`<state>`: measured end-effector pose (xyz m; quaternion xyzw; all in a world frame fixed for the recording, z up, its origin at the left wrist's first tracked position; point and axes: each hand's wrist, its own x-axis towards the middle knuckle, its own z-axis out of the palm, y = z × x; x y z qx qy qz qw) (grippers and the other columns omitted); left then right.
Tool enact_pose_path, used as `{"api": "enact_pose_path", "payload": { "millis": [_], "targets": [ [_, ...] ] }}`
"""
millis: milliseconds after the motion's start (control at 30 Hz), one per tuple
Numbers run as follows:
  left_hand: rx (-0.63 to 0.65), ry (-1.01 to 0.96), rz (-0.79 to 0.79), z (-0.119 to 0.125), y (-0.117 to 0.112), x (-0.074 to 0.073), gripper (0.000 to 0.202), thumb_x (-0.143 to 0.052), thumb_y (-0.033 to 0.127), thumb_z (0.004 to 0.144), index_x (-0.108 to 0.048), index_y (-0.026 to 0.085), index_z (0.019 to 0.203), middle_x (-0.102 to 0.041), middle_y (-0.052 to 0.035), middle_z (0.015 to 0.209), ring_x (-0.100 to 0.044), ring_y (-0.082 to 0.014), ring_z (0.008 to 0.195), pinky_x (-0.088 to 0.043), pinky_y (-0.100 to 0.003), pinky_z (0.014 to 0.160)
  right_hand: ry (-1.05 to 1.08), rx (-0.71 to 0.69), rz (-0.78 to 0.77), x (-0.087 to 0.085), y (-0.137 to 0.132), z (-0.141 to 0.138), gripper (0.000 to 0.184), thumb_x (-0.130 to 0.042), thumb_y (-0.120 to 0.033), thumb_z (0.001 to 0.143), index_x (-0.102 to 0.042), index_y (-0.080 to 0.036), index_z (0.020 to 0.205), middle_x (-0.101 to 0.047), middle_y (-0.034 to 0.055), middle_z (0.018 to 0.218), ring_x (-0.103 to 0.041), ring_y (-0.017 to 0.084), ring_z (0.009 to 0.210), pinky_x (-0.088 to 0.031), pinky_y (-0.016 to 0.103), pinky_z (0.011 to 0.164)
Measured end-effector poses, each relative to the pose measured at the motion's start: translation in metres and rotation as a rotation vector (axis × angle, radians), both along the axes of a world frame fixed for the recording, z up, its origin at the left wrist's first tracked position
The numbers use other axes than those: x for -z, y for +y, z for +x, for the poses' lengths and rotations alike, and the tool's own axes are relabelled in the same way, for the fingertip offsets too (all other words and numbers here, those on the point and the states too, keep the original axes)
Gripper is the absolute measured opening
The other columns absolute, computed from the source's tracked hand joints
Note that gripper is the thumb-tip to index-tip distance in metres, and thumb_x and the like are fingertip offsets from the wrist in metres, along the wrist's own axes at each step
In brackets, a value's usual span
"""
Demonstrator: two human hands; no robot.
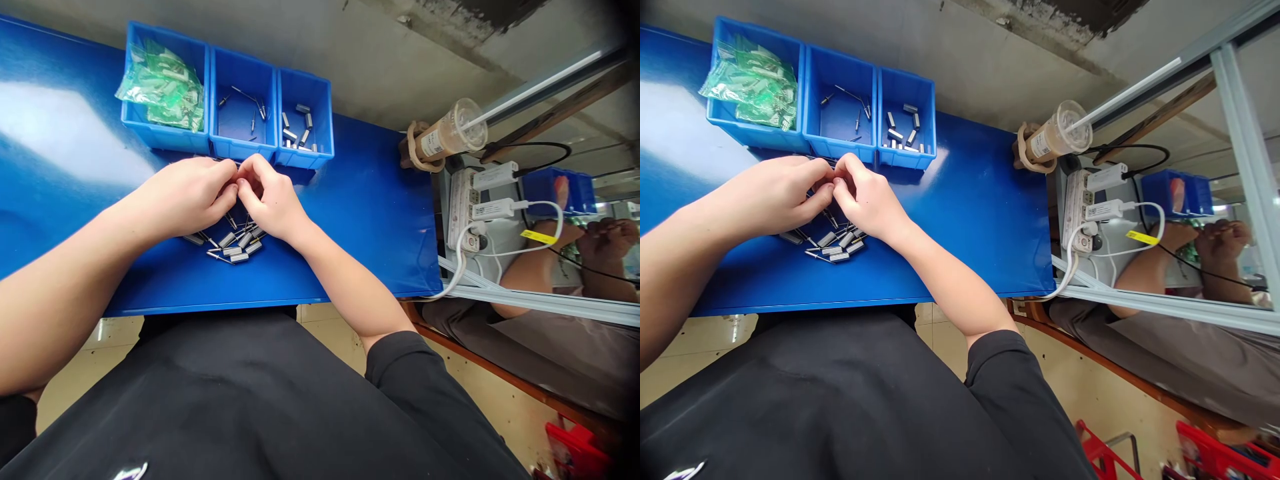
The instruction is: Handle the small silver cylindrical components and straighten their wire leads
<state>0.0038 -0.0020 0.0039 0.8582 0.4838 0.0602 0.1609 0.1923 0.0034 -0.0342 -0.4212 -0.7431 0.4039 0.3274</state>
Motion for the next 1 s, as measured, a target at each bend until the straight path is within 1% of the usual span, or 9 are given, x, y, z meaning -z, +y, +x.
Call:
{"api": "enact_pose_path", "payload": {
  "millis": [100,200,367,500,567,667,767,900,1000],
  "targets": [
    [0.002,0.006,-0.004,0.000,0.000,-0.001,0.030,-0.036,0.034,0.103,-0.061,0.018,0.104,-0.065,-0.0118,0.094,-0.064,-0.0291,0.094,-0.051,-0.044,0.087,-0.004,-0.012,0.005,0.000,0.000,0.001,0.006,-0.047,-0.027,0.104,-0.048,-0.022,0.101,-0.067,0.0008,0.095,-0.064,0.015,0.085,-0.059,0.036,0.093],
    [0.031,0.011,-0.001,0.000,0.001,0.000,0.033,-0.034,0.034,0.103,-0.062,0.016,0.105,-0.065,-0.0130,0.094,-0.064,-0.0300,0.095,-0.051,-0.044,0.088,-0.021,-0.031,-0.004,0.000,0.001,0.002,0.006,-0.047,-0.027,0.105,-0.049,-0.022,0.102,-0.067,0.0018,0.096,-0.066,0.017,0.089,-0.060,0.038,0.096],
    [0.026,-0.040,-0.016,-0.001,0.001,0.000,0.030,-0.037,0.033,0.103,-0.063,0.017,0.103,-0.065,-0.0123,0.095,-0.064,-0.0290,0.097,-0.052,-0.045,0.092,-0.042,-0.052,-0.003,-0.001,0.001,0.002,0.005,-0.046,-0.024,0.105,-0.049,-0.022,0.103,-0.067,0.0024,0.098,-0.067,0.017,0.092,-0.061,0.039,0.098],
    [0.061,0.024,0.027,-0.001,0.002,0.003,0.033,-0.035,0.033,0.104,-0.063,0.015,0.106,-0.064,-0.0124,0.093,-0.064,-0.0282,0.094,-0.054,-0.044,0.091,-0.087,-0.060,0.010,-0.003,0.000,0.002,0.003,-0.044,-0.022,0.105,-0.047,-0.022,0.104,-0.066,0.0020,0.098,-0.065,0.016,0.089,-0.061,0.039,0.098],
    [0.086,0.065,0.084,-0.002,0.004,0.006,0.036,-0.032,0.033,0.103,-0.062,0.013,0.106,-0.063,-0.0128,0.090,-0.064,-0.0293,0.090,-0.056,-0.045,0.087,-0.118,-0.063,0.018,-0.005,-0.001,0.002,0.003,-0.042,-0.021,0.105,-0.045,-0.022,0.105,-0.065,0.0023,0.099,-0.065,0.016,0.090,-0.061,0.039,0.098],
    [0.114,0.082,0.130,-0.004,0.006,0.012,0.039,-0.031,0.034,0.103,-0.063,0.012,0.107,-0.064,-0.0128,0.090,-0.066,-0.0300,0.090,-0.058,-0.046,0.087,-0.157,-0.069,0.026,-0.006,-0.001,0.002,0.004,-0.041,-0.021,0.106,-0.044,-0.021,0.107,-0.065,0.0033,0.101,-0.066,0.016,0.092,-0.061,0.040,0.099],
    [0.125,0.071,0.139,-0.006,0.007,0.014,0.039,-0.031,0.034,0.104,-0.063,0.012,0.106,-0.063,-0.0118,0.089,-0.066,-0.0287,0.090,-0.059,-0.044,0.087,-0.182,-0.078,0.038,-0.006,-0.001,0.001,0.004,-0.040,-0.020,0.106,-0.044,-0.021,0.108,-0.066,0.0037,0.103,-0.066,0.016,0.093,-0.062,0.040,0.100],
    [0.120,0.035,0.136,-0.007,0.007,0.014,0.036,-0.033,0.035,0.104,-0.063,0.015,0.108,-0.062,-0.0093,0.090,-0.066,-0.0268,0.090,-0.057,-0.041,0.088,-0.183,-0.082,0.050,-0.006,-0.001,0.001,0.005,-0.040,-0.020,0.106,-0.044,-0.021,0.108,-0.066,0.0037,0.104,-0.067,0.016,0.094,-0.062,0.040,0.101],
    [0.116,0.031,0.112,-0.006,0.007,0.014,0.036,-0.035,0.035,0.104,-0.063,0.014,0.109,-0.063,-0.0109,0.092,-0.066,-0.0277,0.093,-0.057,-0.042,0.091,-0.170,-0.080,0.049,-0.006,-0.002,0.001,0.005,-0.040,-0.018,0.105,-0.044,-0.021,0.107,-0.066,0.0035,0.104,-0.067,0.016,0.094,-0.061,0.041,0.102]
  ]
}}
